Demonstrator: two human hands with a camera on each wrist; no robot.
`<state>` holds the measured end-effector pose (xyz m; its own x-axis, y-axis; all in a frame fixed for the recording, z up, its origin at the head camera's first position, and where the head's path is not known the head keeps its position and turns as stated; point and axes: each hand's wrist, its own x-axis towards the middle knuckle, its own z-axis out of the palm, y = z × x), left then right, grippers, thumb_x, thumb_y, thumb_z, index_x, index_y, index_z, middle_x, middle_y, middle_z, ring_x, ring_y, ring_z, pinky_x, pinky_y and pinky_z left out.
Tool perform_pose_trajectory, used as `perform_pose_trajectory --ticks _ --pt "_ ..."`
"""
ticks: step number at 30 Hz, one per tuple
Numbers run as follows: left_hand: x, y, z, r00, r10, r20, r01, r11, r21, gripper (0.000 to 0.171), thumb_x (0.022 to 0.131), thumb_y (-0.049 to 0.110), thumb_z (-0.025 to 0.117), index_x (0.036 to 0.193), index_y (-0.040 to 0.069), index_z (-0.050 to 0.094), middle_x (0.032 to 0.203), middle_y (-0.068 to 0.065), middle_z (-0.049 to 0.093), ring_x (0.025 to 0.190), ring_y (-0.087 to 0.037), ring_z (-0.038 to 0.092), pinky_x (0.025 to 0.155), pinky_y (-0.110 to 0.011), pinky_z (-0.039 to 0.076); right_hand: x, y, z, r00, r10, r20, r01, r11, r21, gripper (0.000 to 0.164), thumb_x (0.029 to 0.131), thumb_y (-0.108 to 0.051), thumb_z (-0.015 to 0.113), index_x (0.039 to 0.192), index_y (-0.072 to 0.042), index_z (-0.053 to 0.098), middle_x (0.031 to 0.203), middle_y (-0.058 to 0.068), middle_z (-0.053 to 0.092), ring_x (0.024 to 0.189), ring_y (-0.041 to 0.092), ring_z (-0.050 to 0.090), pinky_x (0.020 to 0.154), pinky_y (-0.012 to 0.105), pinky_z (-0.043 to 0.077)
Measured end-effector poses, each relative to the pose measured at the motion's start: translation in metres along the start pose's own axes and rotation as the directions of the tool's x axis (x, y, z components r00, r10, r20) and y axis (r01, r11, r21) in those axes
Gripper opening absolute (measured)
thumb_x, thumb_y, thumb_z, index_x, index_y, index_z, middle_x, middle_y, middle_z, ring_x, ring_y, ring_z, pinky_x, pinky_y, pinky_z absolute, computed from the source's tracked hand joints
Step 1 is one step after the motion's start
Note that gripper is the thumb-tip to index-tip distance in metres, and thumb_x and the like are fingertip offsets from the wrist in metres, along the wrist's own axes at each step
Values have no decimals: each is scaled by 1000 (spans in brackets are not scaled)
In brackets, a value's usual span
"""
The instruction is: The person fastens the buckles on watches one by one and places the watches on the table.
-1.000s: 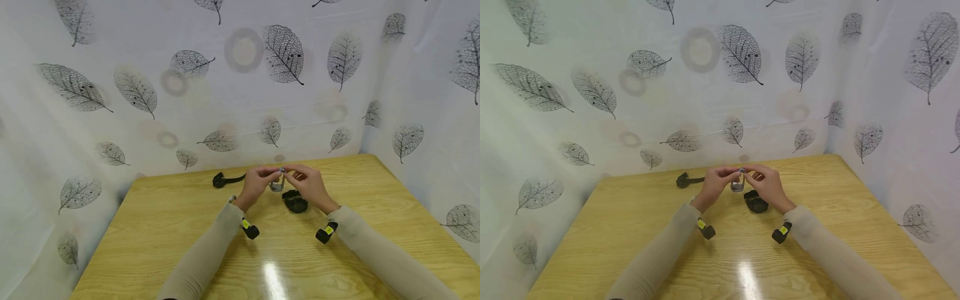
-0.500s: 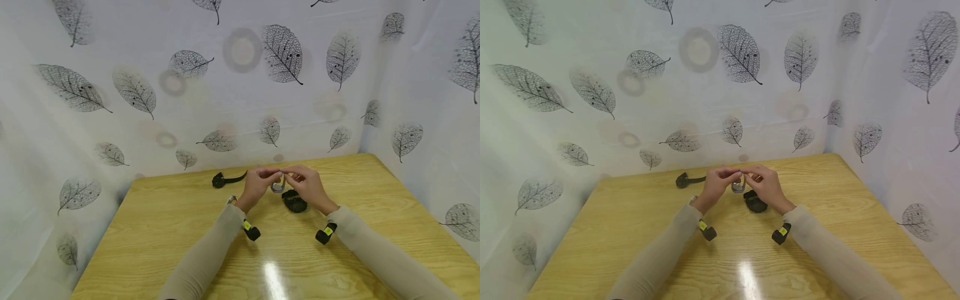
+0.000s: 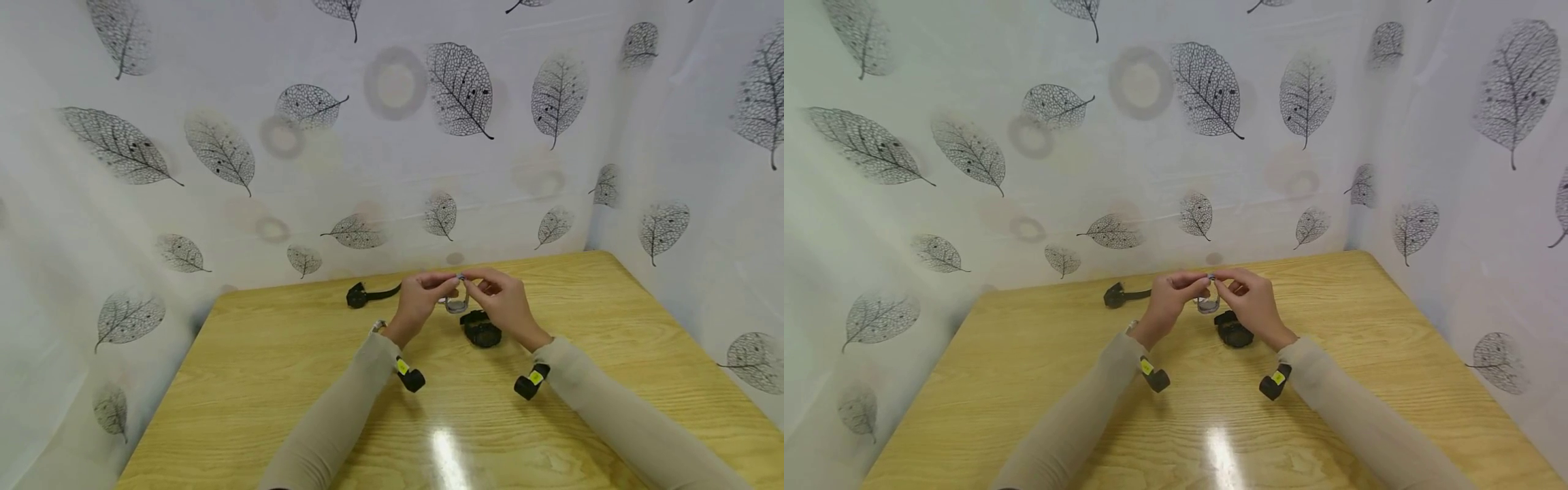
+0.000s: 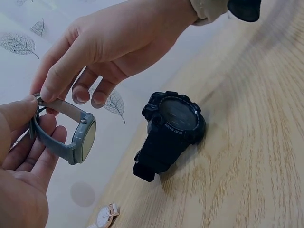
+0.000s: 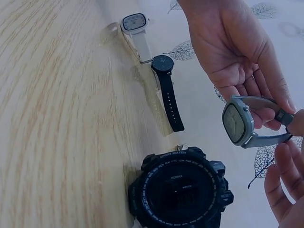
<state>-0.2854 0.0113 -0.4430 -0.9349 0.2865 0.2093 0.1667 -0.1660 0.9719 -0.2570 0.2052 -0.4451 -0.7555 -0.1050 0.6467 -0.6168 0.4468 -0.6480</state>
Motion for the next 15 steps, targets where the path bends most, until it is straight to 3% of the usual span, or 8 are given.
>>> perform_pose_trajectory --ticks 7,15 --pt "-2 0 2 1000 8 -25 -6 998 68 21 92 25 80 109 11 81 101 -14 78 87 -21 75 88 -56 58 -1 1 1 1000 -17 18 17 1000 -20 20 96 -8 74 115 -12 79 103 3 75 70 11 63 60 23 52" --pt "-2 -1 2 1000 24 -16 -23 997 75 25 93 24 80 111 7 80 100 -10 78 87 -21 75 90 -56 58 -2 2 0 999 -18 46 20 999 -49 19 98 -7 71 114 -11 78 105 3 74 73 11 62 64 25 55"
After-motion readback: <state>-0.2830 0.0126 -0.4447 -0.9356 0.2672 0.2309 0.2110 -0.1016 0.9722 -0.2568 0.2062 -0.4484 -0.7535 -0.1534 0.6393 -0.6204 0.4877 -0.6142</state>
